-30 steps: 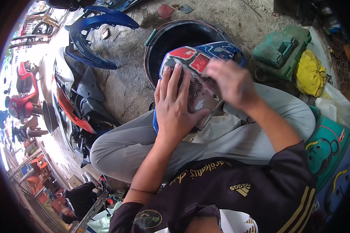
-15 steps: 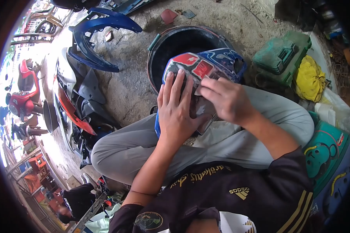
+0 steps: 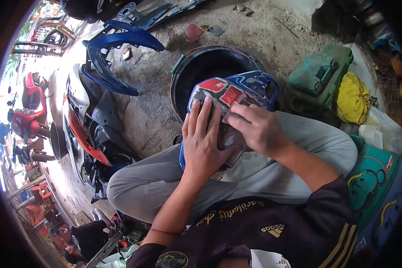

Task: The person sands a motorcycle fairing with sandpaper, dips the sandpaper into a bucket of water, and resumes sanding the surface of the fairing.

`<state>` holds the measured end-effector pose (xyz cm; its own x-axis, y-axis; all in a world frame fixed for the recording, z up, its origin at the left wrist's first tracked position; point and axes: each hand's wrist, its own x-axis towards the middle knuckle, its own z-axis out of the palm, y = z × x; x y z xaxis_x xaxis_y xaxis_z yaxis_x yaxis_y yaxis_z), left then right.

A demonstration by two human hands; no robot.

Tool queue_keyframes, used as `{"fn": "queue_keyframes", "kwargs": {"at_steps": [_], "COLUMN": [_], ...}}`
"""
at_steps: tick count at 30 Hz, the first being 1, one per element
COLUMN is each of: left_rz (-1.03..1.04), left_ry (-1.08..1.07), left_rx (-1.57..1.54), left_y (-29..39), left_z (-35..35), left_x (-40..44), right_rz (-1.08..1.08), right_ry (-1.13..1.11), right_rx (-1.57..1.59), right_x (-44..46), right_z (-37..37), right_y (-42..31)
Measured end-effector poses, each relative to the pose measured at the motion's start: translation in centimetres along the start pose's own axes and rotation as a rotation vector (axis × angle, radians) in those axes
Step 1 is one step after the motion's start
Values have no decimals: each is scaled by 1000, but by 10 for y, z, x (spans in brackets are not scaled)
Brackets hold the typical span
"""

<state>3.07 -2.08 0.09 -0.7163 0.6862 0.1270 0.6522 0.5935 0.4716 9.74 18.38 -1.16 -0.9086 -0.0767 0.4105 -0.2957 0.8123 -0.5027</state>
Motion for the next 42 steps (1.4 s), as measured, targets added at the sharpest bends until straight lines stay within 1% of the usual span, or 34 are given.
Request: {"fn": "queue_keyframes", "kwargs": {"at_steps": [3, 5, 7, 8, 11, 12, 15, 16, 19, 20, 23, 24, 27, 28, 31, 32, 35, 39, 40, 42], "left_rz": [-11, -15, -10, -6, -5, -5, -5, -2, -16, -15, -2, -6, -10, -4, 4, 5, -2, -10, -12, -4], "left_ry": [-30, -31, -6, 4, -12, -17, -10, 4, -36, -37, -10, -18, -31, -23, -10, -10, -21, -22, -23, -20], "left_rx": [12, 15, 4, 0, 21, 18, 18, 8, 12, 19, -4, 1, 20, 30, 24, 20, 42, 11, 3, -4], "left_y": [1, 1, 2, 1, 2, 1, 1, 1, 2, 3, 1, 2, 3, 3, 2, 1, 2, 2, 1, -1], "left_z": [-2, -2, -1, -1, -3, -4, -1, -1, -5, -5, -2, -3, -4, -4, -2, -2, -4, -2, -2, -2], "left_x": [-2, -1, -1, 0, 0, 0, -1, 0, 1, 0, 0, 0, -1, -1, 0, 0, 0, -1, -1, -2], "right_rz": [177, 101, -9, 0, 165, 199, -20, 7, 92, 160, -11, 17, 65, 134, -9, 3, 97, -14, -15, -11], "right_ry": [131, 93, 26, -11, 93, 130, 58, -55, 68, 110, 19, -59, 56, 113, 60, -9, 94, 74, -23, 76], "right_rx": [19, 23, 38, 18, 21, 64, 83, 97, 117, 142, 59, 68, 25, 58, -3, -30, 7, -2, 8, -26], "right_x": [10, 8, 4, 3, 6, 3, 10, 9, 10, 11, 1, -2, 10, 16, 9, 2, 9, 4, -1, 4], "right_z": [3, 4, 3, 0, 5, 8, 0, -4, 0, 2, 2, -1, -7, -5, 1, 3, -2, 3, 3, 3], "right_y": [44, 39, 7, 1, 40, 54, 23, 13, 35, 43, 19, 9, 38, 48, 22, 17, 43, 18, 5, 17]}}
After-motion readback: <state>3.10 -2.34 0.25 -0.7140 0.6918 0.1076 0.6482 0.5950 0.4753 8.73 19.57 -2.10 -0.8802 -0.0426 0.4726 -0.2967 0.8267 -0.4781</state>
